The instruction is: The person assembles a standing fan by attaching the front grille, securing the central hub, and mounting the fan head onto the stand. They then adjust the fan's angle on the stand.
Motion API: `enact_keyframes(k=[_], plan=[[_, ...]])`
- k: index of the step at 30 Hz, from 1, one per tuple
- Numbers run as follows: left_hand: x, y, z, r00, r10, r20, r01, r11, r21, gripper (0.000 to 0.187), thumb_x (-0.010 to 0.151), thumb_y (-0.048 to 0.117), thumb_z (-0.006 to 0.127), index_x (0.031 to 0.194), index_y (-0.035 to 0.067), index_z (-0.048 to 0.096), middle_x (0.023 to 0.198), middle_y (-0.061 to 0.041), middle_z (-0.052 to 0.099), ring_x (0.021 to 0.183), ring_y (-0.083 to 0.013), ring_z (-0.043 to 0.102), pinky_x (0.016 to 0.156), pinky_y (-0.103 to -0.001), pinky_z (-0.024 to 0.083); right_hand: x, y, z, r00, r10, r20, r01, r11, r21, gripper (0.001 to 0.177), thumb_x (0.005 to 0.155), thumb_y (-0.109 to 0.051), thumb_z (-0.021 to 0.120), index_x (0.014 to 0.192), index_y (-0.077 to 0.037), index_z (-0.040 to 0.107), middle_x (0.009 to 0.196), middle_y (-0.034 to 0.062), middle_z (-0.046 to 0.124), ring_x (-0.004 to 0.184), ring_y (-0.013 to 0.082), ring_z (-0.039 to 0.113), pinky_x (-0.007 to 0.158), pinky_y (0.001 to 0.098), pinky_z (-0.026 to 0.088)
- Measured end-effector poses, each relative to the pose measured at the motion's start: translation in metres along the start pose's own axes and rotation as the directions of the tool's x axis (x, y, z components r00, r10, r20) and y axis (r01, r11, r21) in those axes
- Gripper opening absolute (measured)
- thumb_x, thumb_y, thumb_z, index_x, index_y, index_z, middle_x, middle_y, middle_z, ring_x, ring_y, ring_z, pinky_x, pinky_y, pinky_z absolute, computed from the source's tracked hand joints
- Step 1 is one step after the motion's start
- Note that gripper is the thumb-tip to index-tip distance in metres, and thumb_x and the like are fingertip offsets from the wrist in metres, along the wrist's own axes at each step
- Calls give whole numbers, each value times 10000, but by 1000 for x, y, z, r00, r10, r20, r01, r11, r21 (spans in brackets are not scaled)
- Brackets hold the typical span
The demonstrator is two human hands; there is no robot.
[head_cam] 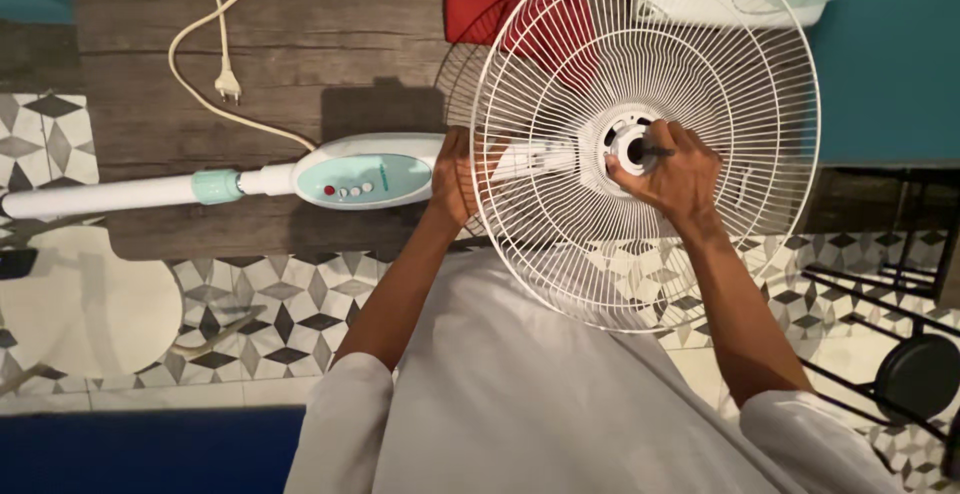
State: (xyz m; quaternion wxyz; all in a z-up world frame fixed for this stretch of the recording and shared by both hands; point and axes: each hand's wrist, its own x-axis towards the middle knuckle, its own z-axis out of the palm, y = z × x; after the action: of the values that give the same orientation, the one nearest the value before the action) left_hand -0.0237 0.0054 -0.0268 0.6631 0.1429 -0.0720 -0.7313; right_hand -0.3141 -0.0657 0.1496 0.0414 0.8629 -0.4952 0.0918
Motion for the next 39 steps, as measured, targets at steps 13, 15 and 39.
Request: enact_keyframes(k=[13, 15, 39], plan=[[4, 9, 1, 940, -337, -54, 303, 897, -322, 463, 1038, 523, 434, 1143, 141, 675, 1170, -150, 749, 941, -265, 684, 716, -422, 593, 3, -42, 10, 904, 407, -132, -425, 892, -154, 488, 867, -572, 755, 821, -98, 650, 717, 98, 684, 548, 263, 659, 468, 412, 506], [7, 11, 9, 976, -183, -114, 216, 805, 553, 403, 999, 456, 489, 1156, 137, 679, 1176, -147, 736, 1006, -282, 665, 833, -433, 542, 14, -50, 12, 844, 512, -160, -525, 849, -57, 491, 867, -573, 759, 850, -90, 678, 723, 100, 711, 560, 283, 678, 519, 429, 531], [-12, 37, 68, 955, -239, 176, -296, -726, 621, 576, 784, 426, 701, 1270, 120, 656, 1114, -151, 697, 1096, -360, 597, 1020, -485, 407, -1, -14, -24, 921, -278, 273, 321, 939, -125, 678, 866, -524, 817, 1314, -77, 575, 1271, 203, 626, 1131, 335, 619, 934, 521, 565]])
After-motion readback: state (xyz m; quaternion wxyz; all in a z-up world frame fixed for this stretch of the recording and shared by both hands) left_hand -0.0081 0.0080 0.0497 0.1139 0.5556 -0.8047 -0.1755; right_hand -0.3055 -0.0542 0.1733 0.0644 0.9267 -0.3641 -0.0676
